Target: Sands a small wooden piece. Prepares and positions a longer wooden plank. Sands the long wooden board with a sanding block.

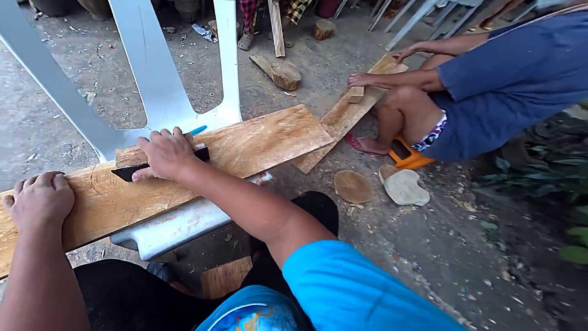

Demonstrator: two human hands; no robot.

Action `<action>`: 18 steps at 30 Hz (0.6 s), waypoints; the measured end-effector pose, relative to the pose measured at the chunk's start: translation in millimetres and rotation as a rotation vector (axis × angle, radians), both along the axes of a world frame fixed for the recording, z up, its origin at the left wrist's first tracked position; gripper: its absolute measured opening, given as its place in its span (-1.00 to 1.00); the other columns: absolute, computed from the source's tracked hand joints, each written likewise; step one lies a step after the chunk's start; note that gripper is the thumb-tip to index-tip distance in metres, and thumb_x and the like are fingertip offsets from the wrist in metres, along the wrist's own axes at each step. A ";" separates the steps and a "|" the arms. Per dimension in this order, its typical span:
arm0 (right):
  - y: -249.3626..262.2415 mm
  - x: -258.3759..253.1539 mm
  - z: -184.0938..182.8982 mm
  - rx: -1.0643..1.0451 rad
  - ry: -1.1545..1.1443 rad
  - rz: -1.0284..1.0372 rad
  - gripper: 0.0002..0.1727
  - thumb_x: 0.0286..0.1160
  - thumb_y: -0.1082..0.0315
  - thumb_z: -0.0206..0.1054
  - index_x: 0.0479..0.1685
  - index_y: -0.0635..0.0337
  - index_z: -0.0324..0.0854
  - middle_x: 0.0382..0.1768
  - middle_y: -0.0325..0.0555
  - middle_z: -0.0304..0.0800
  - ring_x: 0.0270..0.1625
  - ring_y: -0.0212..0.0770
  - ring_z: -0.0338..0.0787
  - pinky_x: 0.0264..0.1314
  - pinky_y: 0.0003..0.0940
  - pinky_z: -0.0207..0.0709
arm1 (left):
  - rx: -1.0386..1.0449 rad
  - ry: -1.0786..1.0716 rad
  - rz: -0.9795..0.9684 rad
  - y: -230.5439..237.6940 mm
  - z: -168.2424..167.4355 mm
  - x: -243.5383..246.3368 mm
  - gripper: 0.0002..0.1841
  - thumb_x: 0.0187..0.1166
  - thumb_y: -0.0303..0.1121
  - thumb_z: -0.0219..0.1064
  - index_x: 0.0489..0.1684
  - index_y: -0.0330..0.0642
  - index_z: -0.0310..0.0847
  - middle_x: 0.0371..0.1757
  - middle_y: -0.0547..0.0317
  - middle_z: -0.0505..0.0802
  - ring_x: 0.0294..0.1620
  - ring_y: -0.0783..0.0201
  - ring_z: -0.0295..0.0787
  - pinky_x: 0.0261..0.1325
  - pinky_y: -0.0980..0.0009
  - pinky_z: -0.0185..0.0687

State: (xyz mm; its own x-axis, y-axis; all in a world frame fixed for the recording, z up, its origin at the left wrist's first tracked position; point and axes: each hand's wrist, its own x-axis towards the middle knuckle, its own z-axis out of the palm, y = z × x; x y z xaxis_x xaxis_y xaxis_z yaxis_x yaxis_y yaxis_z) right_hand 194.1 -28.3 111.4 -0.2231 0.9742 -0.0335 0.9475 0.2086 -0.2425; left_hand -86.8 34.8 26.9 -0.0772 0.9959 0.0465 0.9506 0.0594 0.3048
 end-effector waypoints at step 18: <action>-54.8 293.6 -22.8 -0.004 -0.075 -0.693 0.03 0.27 -0.50 0.41 0.55 0.17 0.52 0.39 0.33 0.69 0.49 0.38 0.63 0.54 0.51 0.30 | -0.008 -0.010 0.011 -4.9 16.7 21.9 -0.47 0.89 -0.18 -0.20 0.31 -0.40 0.62 0.50 -0.49 0.60 0.71 -0.48 0.23 0.59 -0.57 -0.08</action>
State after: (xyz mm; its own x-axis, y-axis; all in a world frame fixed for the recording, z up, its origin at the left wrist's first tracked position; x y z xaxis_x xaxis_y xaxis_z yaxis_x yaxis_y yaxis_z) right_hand 487.7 -83.0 88.6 0.4530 0.8910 -0.0288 0.8760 -0.4509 -0.1710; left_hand -64.8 29.9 43.6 -0.0890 0.9953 0.0381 0.9468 0.0726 0.3137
